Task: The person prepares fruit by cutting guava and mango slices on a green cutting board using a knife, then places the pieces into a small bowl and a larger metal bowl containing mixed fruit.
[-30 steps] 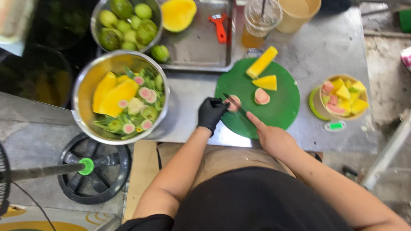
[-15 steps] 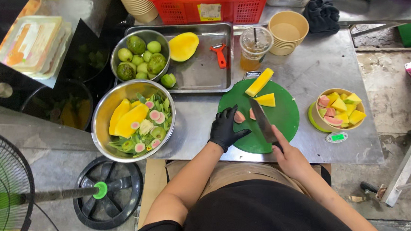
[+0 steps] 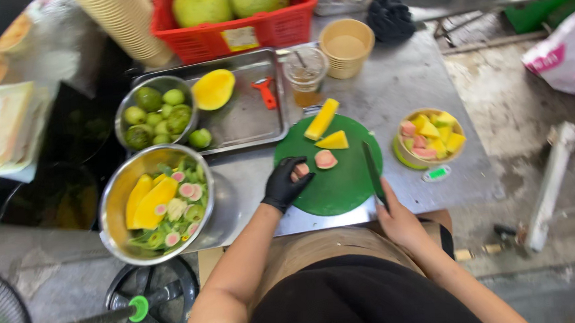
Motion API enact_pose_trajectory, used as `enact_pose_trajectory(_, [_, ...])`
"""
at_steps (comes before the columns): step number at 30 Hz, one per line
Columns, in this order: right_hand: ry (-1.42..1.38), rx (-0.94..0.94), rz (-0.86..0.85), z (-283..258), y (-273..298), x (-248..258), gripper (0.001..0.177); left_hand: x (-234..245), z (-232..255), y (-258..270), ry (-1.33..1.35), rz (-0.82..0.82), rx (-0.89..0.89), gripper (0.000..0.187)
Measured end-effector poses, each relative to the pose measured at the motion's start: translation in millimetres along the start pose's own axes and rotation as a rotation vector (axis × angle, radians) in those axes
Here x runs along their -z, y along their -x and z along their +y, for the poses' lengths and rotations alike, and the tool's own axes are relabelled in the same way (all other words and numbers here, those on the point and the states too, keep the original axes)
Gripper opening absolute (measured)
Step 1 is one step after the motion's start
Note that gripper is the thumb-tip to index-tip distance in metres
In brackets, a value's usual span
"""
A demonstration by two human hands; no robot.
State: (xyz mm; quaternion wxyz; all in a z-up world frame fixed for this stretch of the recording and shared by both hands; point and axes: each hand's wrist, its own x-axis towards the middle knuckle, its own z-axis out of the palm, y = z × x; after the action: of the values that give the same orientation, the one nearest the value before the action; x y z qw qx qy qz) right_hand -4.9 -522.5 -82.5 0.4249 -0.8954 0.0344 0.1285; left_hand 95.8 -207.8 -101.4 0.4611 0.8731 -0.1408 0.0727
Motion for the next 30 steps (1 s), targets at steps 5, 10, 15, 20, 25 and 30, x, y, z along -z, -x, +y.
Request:
enact_pose_trajectory(5, [-0.013,0.179,0.059,-5,-22,-31,0.080,5,44,-29,-0.021,-0.037,-0.148,0.046])
enact_pose_trajectory(10, [-0.033,0.240,0.038,-18,-16,-35,0.079,-16,111,-75,-0.003,-0.210,-0.188,0.048])
enact_pose_trajectory(15, [0.011,0.200,0.102,-23,3,-13,0.069,-93,160,-128,-0.180,-0.484,-0.313,0.064])
enact_pose_trajectory(20, [-0.042,0.237,0.206,-8,11,5,0.057,-170,170,-166,-0.224,-0.516,-0.372,0.066])
enact_pose_trajectory(25, [-0.110,0.204,0.268,11,22,17,0.050,-190,142,-173,-0.058,-0.435,-0.296,0.068])
enact_pose_trajectory(30, [-0.183,0.126,0.243,11,22,16,0.050,-212,98,-184,0.175,-0.232,-0.131,0.027])
